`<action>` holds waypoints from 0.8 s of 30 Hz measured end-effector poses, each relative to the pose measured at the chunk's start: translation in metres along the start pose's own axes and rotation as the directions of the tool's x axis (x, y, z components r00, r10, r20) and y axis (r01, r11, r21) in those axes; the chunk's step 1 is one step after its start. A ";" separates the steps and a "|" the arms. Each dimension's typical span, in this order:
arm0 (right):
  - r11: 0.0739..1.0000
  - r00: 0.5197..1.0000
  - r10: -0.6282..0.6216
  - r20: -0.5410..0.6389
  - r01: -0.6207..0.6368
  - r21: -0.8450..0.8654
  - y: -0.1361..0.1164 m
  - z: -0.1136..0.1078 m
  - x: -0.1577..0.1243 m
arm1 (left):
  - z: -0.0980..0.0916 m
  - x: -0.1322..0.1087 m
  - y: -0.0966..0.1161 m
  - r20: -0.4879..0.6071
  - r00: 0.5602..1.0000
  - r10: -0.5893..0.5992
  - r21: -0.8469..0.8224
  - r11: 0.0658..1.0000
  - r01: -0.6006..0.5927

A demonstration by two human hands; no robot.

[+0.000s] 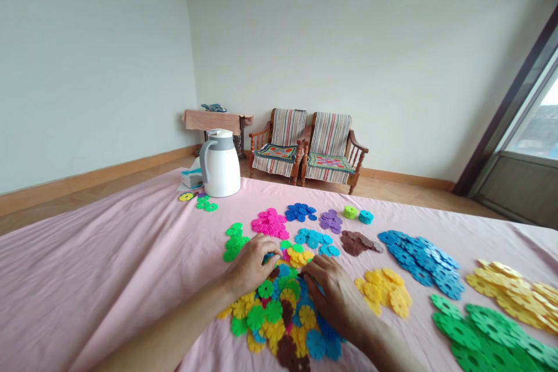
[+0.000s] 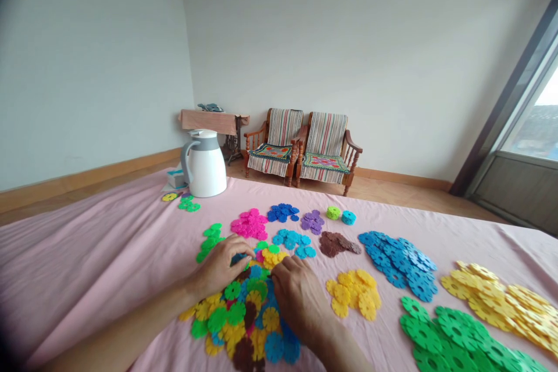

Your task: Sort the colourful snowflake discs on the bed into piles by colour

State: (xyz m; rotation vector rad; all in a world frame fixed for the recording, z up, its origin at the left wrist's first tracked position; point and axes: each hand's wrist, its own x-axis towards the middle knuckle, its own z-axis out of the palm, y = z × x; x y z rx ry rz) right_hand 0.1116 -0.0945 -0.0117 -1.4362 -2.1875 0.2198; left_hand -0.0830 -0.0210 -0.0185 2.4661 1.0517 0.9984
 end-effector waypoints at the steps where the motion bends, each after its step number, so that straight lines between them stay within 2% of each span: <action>1: 1.000 0.999 0.019 -0.028 -0.019 0.005 0.002 0.001 0.001 | 0.001 0.000 0.000 -0.003 1.000 -0.004 -0.004 1.000 0.004; 4: 0.992 0.986 0.111 -0.127 -0.101 0.082 0.013 0.006 0.006 | 0.004 -0.002 -0.001 0.001 1.000 0.002 -0.010 1.000 -0.002; 6: 0.964 0.960 0.209 -0.187 -0.171 0.202 0.025 0.009 0.008 | 0.005 -0.002 -0.001 0.008 1.000 0.013 -0.007 1.000 -0.013; 9: 0.891 0.917 0.344 -0.201 -0.251 0.380 0.045 0.010 0.011 | 0.005 -0.003 -0.002 0.015 1.000 0.018 0.002 1.000 -0.018; 11: 0.857 0.901 0.390 -0.190 -0.279 0.434 0.056 0.010 0.012 | 0.004 -0.003 -0.003 0.022 1.000 0.017 0.006 1.000 -0.017; 16: 0.814 0.884 0.434 -0.172 -0.303 0.496 0.069 0.012 0.012 | 0.003 -0.003 -0.002 0.032 0.999 0.015 0.001 1.000 -0.015; 24: 0.790 0.905 0.407 -0.124 -0.281 0.545 0.057 0.015 0.011 | 0.003 -0.004 0.001 0.006 1.000 0.014 0.001 1.000 -0.014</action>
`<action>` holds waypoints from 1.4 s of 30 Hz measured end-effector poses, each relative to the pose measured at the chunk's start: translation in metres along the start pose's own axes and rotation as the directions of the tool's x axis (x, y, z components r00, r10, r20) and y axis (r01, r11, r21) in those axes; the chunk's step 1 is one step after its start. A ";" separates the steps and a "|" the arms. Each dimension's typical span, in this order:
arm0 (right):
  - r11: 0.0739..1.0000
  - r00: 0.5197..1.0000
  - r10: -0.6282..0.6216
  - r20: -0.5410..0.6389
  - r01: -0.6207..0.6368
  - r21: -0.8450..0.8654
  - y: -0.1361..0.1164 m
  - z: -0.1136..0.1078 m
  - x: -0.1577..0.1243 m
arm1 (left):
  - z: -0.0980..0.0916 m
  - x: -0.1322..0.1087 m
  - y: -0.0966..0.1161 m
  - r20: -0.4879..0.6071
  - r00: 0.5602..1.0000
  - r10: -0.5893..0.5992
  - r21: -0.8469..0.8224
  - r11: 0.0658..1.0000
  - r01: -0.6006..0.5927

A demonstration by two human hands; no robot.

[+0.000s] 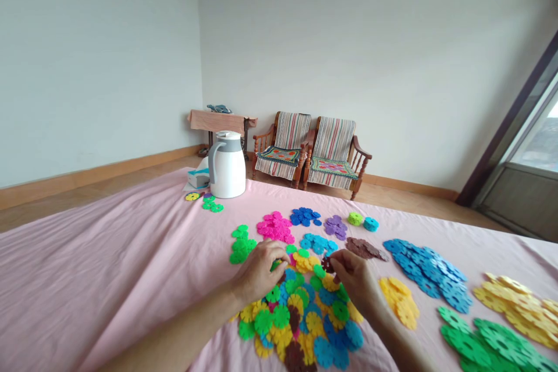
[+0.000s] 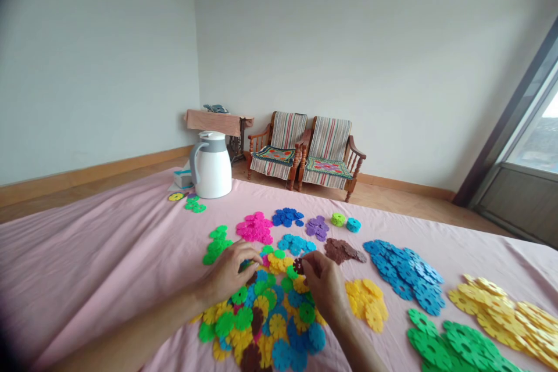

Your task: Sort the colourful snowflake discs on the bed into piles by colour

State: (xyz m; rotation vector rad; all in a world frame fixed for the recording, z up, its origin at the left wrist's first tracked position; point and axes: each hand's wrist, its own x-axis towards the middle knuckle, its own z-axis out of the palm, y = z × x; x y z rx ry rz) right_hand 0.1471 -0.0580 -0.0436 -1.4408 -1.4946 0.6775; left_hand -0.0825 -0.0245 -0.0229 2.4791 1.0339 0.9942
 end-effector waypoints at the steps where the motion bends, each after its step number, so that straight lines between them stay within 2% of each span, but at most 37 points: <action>1: 1.000 1.000 -0.004 0.000 0.004 -0.002 -0.002 0.000 -0.001 | 0.000 0.000 0.000 0.001 1.000 -0.001 -0.002 1.000 0.001; 6: 0.997 0.998 -0.066 0.015 0.067 -0.040 -0.021 0.002 -0.010 | -0.003 -0.001 0.004 -0.014 1.000 -0.005 -0.067 0.998 0.004; 12: 0.976 0.978 -0.187 0.094 0.196 -0.093 -0.048 0.017 -0.030 | -0.003 -0.003 0.024 0.037 0.999 0.010 -0.137 0.991 -0.005; 17: 0.959 0.966 -0.240 0.102 0.252 -0.131 -0.050 0.021 -0.031 | -0.001 -0.004 0.031 0.042 0.999 0.018 -0.116 0.993 -0.013; 19: 0.962 0.977 -0.210 0.032 0.213 -0.172 -0.042 0.013 -0.022 | -0.002 -0.003 0.028 0.014 1.000 0.020 -0.122 0.992 -0.018; 22: 0.970 0.980 -0.115 -0.163 0.075 -0.231 -0.021 -0.012 -0.005 | -0.004 0.000 0.022 -0.046 0.999 -0.004 -0.128 0.992 -0.002; 24: 0.968 0.963 -0.077 -0.260 0.009 -0.251 -0.006 -0.035 0.004 | -0.004 0.002 0.017 -0.077 0.997 -0.030 -0.129 0.991 0.020; 27: 0.952 0.908 -0.013 -0.418 -0.117 -0.283 0.012 -0.065 0.011 | -0.003 0.002 0.011 -0.104 0.992 -0.067 -0.129 0.990 0.053; 29: 0.946 0.883 0.018 -0.470 -0.167 -0.278 0.019 -0.077 0.013 | -0.002 0.002 0.009 -0.106 0.991 -0.079 -0.125 0.990 0.065; 31: 0.947 0.881 0.029 -0.472 -0.175 -0.268 0.019 -0.078 0.014 | -0.001 0.002 0.008 -0.101 0.991 -0.084 -0.116 0.991 0.072; 33: 0.955 0.899 0.018 -0.438 -0.145 -0.259 0.012 -0.070 0.012 | -0.001 0.002 0.008 -0.096 0.991 -0.088 -0.111 0.991 0.077; 35: 0.967 0.945 -0.020 -0.327 -0.064 -0.245 -0.002 -0.054 0.005 | -0.001 0.003 0.008 -0.095 0.991 -0.090 -0.115 0.990 0.079; 36: 0.973 0.968 -0.048 -0.246 -0.011 -0.231 -0.012 -0.045 0.000 | -0.001 0.003 0.007 -0.096 0.991 -0.090 -0.118 0.990 0.079; 37: 0.974 0.993 -0.106 -0.048 0.094 -0.206 -0.024 -0.035 -0.007 | -0.002 0.003 0.007 -0.097 0.991 -0.091 -0.120 0.990 0.079; 39: 0.957 0.958 -0.197 0.208 0.234 -0.173 -0.046 -0.017 -0.023 | -0.001 0.003 0.006 -0.096 0.991 -0.093 -0.120 0.989 0.082; 40: 0.946 0.926 -0.240 0.292 0.291 -0.144 -0.056 -0.009 -0.031 | -0.001 0.003 0.006 -0.094 0.991 -0.097 -0.117 0.989 0.085; 42: 0.936 0.884 -0.250 0.396 0.325 -0.135 -0.072 0.003 -0.045 | 0.000 0.002 0.006 -0.094 0.990 -0.107 -0.110 0.989 0.096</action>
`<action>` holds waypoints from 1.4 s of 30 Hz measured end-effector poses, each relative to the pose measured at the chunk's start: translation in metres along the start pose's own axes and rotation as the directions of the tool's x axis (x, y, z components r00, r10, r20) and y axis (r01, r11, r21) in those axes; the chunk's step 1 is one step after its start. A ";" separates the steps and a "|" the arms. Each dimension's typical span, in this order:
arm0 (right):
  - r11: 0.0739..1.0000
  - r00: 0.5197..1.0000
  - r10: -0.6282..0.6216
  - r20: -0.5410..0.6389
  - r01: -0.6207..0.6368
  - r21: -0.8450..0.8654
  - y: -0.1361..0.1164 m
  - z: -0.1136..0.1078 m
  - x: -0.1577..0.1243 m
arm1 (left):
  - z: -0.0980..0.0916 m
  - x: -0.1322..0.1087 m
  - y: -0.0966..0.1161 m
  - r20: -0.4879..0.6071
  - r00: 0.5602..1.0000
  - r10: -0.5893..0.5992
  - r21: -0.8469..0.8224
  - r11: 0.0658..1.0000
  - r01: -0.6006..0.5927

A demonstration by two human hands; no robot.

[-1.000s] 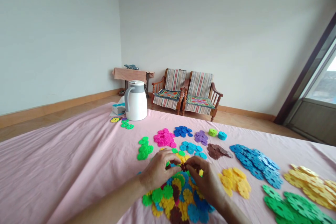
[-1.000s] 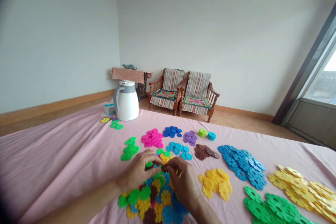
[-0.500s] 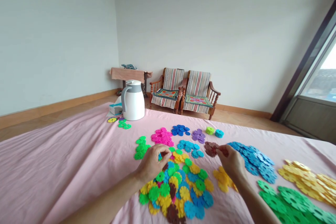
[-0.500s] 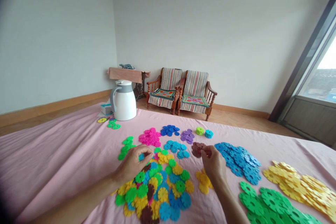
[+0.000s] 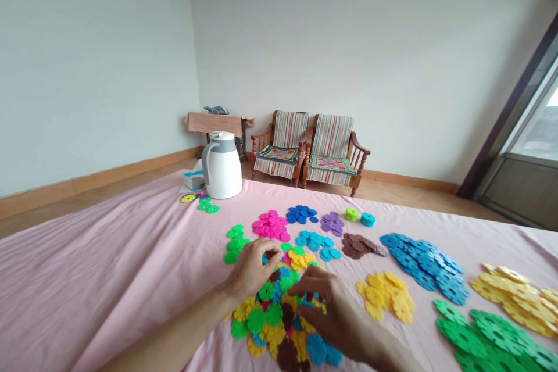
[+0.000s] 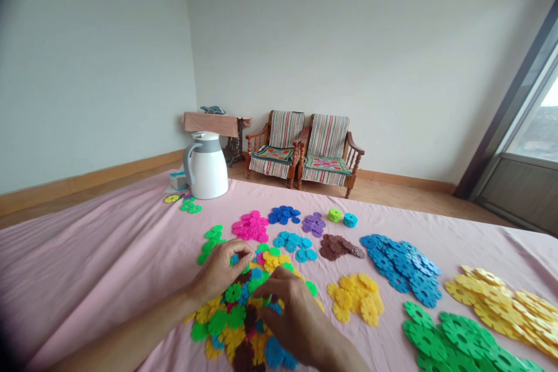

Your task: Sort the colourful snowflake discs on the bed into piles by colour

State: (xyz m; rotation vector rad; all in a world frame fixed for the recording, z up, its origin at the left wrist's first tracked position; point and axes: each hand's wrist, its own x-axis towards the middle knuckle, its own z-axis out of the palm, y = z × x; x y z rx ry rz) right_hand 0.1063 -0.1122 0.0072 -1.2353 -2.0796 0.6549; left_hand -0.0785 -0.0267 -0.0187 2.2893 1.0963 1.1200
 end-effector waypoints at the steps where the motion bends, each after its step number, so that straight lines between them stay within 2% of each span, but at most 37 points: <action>1: 1.000 1.000 0.003 0.027 -0.003 -0.017 -0.007 0.005 -0.001 | 0.000 0.000 0.000 0.000 1.000 -0.004 0.003 1.000 0.004; 6: 0.995 0.997 0.011 0.076 -0.003 -0.103 -0.015 0.016 -0.001 | 0.001 -0.001 0.001 0.002 1.000 -0.011 0.005 1.000 0.011; 11: 0.991 0.999 0.051 0.014 -0.049 -0.128 -0.009 0.018 0.001 | 0.001 -0.001 0.001 0.009 1.000 -0.004 -0.010 1.000 0.004; 17: 0.992 0.994 0.108 -0.023 -0.106 0.066 0.010 0.017 0.002 | 0.002 -0.001 0.000 -0.003 1.000 -0.001 -0.001 1.000 0.001; 21: 0.967 0.983 0.177 -0.058 -0.162 0.198 0.018 0.013 0.004 | 0.002 -0.001 0.000 0.004 1.000 -0.001 -0.003 1.000 0.001; 23: 0.948 0.979 0.200 -0.039 -0.183 0.260 0.020 0.010 0.005 | 0.001 -0.001 0.001 0.011 1.000 -0.002 -0.007 1.000 0.002; 25: 0.940 0.975 0.220 -0.034 -0.203 0.273 0.022 0.007 0.007 | 0.001 -0.001 0.001 0.015 1.000 -0.003 -0.012 1.000 0.003; 27: 0.954 0.967 0.234 -0.103 -0.208 0.215 0.030 0.000 0.009 | 0.001 -0.001 0.002 0.019 1.000 -0.003 -0.016 1.000 0.004; 30: 0.969 0.923 0.244 -0.296 -0.223 0.103 0.054 -0.016 0.012 | 0.001 0.000 0.002 0.024 1.000 -0.006 -0.017 1.000 0.006; 31: 0.967 0.894 0.256 -0.368 -0.242 0.083 0.064 -0.023 0.012 | 0.001 0.000 0.002 0.025 1.000 -0.006 -0.016 1.000 0.006; 32: 0.958 0.843 0.276 -0.461 -0.282 0.057 0.075 -0.031 0.011 | 0.001 0.000 0.002 0.025 1.000 -0.007 -0.015 1.000 0.007; 35: 0.923 0.747 0.336 -0.573 -0.383 0.043 0.104 -0.054 0.004 | 0.001 0.000 0.002 0.030 1.000 -0.007 -0.015 1.000 0.007; 38: 0.878 0.653 0.375 -0.658 -0.478 0.026 0.119 -0.069 -0.003 | 0.002 -0.001 0.002 0.038 0.999 -0.008 -0.017 1.000 0.009; 40: 0.871 0.639 0.369 -0.675 -0.492 0.010 0.118 -0.070 -0.004 | 0.002 -0.001 0.002 0.038 0.999 -0.010 -0.015 1.000 0.010; 42: 0.889 0.682 0.345 -0.645 -0.457 -0.008 0.109 -0.063 -0.001 | 0.002 -0.001 0.001 0.034 0.999 -0.009 -0.014 1.000 0.009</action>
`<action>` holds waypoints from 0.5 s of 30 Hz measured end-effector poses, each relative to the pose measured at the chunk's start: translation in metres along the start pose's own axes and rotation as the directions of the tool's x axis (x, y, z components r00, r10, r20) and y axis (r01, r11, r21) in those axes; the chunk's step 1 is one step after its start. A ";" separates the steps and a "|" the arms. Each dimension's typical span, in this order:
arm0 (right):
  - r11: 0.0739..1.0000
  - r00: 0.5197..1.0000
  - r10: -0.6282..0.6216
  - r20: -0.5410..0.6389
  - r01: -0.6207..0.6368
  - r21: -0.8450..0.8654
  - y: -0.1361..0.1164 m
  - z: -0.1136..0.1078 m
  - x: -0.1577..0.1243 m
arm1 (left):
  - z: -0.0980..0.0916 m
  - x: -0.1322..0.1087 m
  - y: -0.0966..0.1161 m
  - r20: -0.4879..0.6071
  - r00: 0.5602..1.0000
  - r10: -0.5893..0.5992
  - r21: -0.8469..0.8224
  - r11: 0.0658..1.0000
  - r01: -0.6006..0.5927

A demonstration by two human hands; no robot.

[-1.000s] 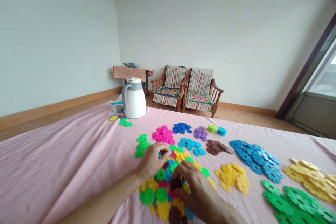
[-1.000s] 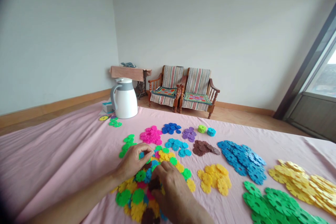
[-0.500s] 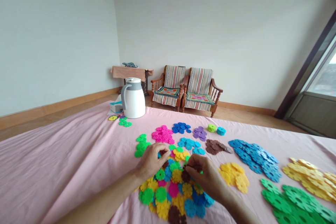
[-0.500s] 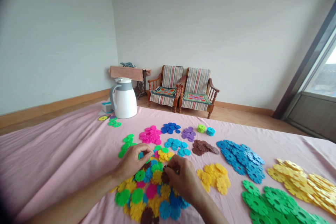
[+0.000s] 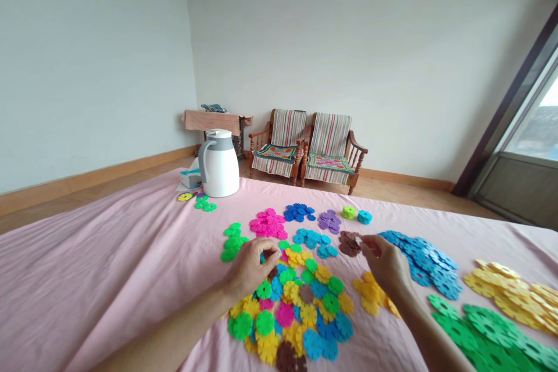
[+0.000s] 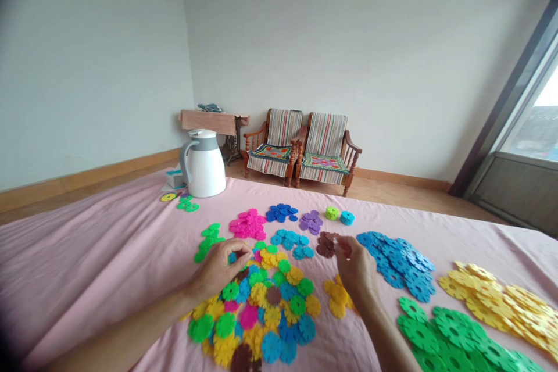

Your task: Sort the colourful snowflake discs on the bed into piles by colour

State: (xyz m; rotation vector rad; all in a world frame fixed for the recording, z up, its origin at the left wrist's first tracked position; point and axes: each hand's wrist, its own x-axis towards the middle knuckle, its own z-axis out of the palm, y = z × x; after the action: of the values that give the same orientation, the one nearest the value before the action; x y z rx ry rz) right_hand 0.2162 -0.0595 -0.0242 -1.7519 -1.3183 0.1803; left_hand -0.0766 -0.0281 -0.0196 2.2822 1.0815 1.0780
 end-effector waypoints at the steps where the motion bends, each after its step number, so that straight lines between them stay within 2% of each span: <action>1: 0.999 0.998 -0.040 0.050 0.039 0.020 -0.008 0.003 -0.005 | 0.000 0.000 0.000 -0.003 1.000 0.002 0.000 1.000 -0.002; 2: 0.995 0.989 -0.089 0.117 0.083 0.049 -0.017 0.006 -0.011 | 0.000 0.000 0.000 -0.007 1.000 0.004 0.001 1.000 -0.004; 3: 0.984 0.961 -0.169 0.219 0.152 0.091 -0.027 0.008 -0.018 | 0.000 0.000 -0.001 -0.010 1.000 0.006 0.002 1.000 -0.006; 5: 0.961 0.868 -0.275 0.414 0.237 0.140 -0.048 0.012 -0.033 | 0.000 0.000 -0.001 -0.013 1.000 0.009 0.005 1.000 -0.009; 7: 0.943 0.798 -0.331 0.504 0.298 0.148 -0.064 0.012 -0.048 | 0.000 0.001 -0.001 -0.015 1.000 0.008 0.010 1.000 -0.008; 9: 0.932 0.754 -0.355 0.552 0.335 0.143 -0.074 0.012 -0.059 | 0.000 0.001 -0.001 -0.015 1.000 0.005 0.013 1.000 -0.005; 12: 0.926 0.731 -0.360 0.580 0.357 0.125 -0.079 0.011 -0.067 | -0.001 0.000 -0.002 -0.011 1.000 0.003 0.011 1.000 -0.002; 15: 0.932 0.752 -0.350 0.558 0.342 0.123 -0.077 0.014 -0.066 | -0.001 0.000 -0.002 -0.009 1.000 0.001 0.018 1.000 -0.001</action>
State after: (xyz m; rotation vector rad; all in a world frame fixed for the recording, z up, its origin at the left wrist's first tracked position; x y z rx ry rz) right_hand 0.1273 -0.1046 -0.0016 -1.4473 -2.0521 0.5377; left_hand -0.0784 -0.0266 -0.0201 2.2939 1.0979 1.0836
